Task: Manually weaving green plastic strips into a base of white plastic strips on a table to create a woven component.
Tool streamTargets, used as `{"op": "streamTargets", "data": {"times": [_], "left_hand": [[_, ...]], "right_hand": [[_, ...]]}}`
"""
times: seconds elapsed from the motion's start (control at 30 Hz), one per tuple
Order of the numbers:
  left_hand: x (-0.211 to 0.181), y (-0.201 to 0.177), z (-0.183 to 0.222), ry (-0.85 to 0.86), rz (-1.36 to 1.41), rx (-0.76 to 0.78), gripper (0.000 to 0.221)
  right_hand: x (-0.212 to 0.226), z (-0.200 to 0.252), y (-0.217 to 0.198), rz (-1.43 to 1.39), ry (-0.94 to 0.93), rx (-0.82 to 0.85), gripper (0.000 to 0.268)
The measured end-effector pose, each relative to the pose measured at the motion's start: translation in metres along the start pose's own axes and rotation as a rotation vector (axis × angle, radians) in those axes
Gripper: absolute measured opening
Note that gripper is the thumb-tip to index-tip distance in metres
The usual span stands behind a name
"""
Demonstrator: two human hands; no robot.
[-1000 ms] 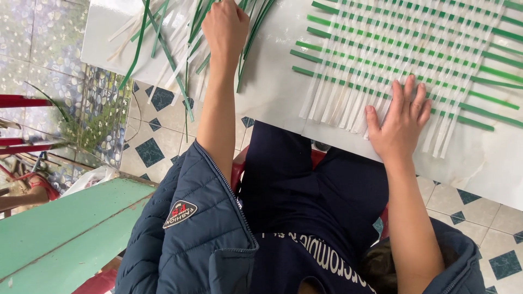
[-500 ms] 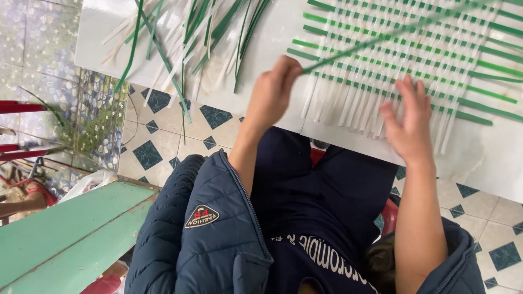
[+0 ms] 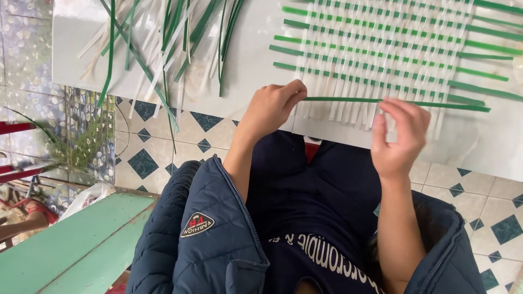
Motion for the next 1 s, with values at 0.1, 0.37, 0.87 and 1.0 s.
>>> {"op": "streamTargets", "data": {"times": [0.1, 0.37, 0.87, 1.0], "left_hand": [[0.002, -0.011, -0.004, -0.021, -0.105, -0.054, 0.009], [0.024, -0.006, -0.008, 0.012, -0.374, -0.144, 0.01], [-0.051, 0.062, 0.003, 0.018, -0.584, -0.177, 0.062], [-0.048, 0.065, 0.005, 0.012, -0.588, -0.15, 0.065]], "right_hand": [[-0.018, 0.005, 0.035, 0.016, 0.03, 0.217, 0.033], [-0.029, 0.026, 0.073, 0.227, 0.175, 0.445, 0.068], [-0.038, 0.036, 0.081, 0.389, 0.197, 0.48, 0.074], [-0.036, 0.035, 0.073, 0.427, 0.259, 0.442, 0.078]]}}
Point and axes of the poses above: each hand's wrist, its own z-axis away from the middle knuckle, its own y-axis out of the palm, x = y × z, the point moved 10 cm from there along -z, towards the middle knuckle, and after that the axes turned 11 degrees about y, right-handed, at the moved point
